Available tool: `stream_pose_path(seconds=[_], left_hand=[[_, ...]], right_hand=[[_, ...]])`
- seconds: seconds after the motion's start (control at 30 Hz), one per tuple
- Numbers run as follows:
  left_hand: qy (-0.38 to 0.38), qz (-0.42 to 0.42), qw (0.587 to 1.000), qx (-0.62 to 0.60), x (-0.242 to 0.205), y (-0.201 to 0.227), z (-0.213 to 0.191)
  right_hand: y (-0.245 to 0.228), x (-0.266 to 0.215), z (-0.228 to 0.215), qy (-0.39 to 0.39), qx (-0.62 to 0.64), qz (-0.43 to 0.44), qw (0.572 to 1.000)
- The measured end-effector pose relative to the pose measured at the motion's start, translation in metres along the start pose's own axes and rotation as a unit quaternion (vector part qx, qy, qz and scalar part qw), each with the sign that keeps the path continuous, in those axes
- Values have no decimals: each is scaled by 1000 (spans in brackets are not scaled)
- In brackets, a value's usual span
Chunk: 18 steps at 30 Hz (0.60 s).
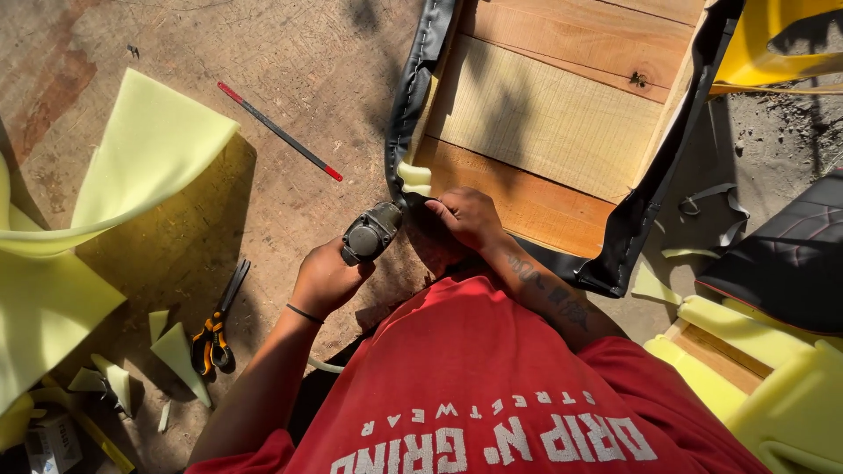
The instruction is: Stapling a black vinyl cover onto a wooden seat base using a pneumatic staple gun.
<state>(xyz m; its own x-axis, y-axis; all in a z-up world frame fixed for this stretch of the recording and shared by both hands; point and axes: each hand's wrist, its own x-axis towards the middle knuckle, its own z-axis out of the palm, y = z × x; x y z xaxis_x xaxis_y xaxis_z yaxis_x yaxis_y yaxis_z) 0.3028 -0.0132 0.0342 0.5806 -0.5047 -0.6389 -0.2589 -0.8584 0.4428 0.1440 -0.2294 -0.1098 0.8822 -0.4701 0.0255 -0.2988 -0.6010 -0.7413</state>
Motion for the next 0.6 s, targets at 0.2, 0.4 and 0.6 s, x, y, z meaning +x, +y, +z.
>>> stream_pose_path(seconds=[0.2, 0.4, 0.6], left_hand=[[-44, -54, 997, 34, 2, 34, 6], [-26, -52, 998, 11, -8, 41, 3], [16, -89, 996, -29, -20, 22, 15]], right_hand=[[-5, 1, -9, 12, 28, -36, 999], [-10, 6, -20, 9, 58, -21, 998], [-8, 8, -17, 7, 96, -14, 995]])
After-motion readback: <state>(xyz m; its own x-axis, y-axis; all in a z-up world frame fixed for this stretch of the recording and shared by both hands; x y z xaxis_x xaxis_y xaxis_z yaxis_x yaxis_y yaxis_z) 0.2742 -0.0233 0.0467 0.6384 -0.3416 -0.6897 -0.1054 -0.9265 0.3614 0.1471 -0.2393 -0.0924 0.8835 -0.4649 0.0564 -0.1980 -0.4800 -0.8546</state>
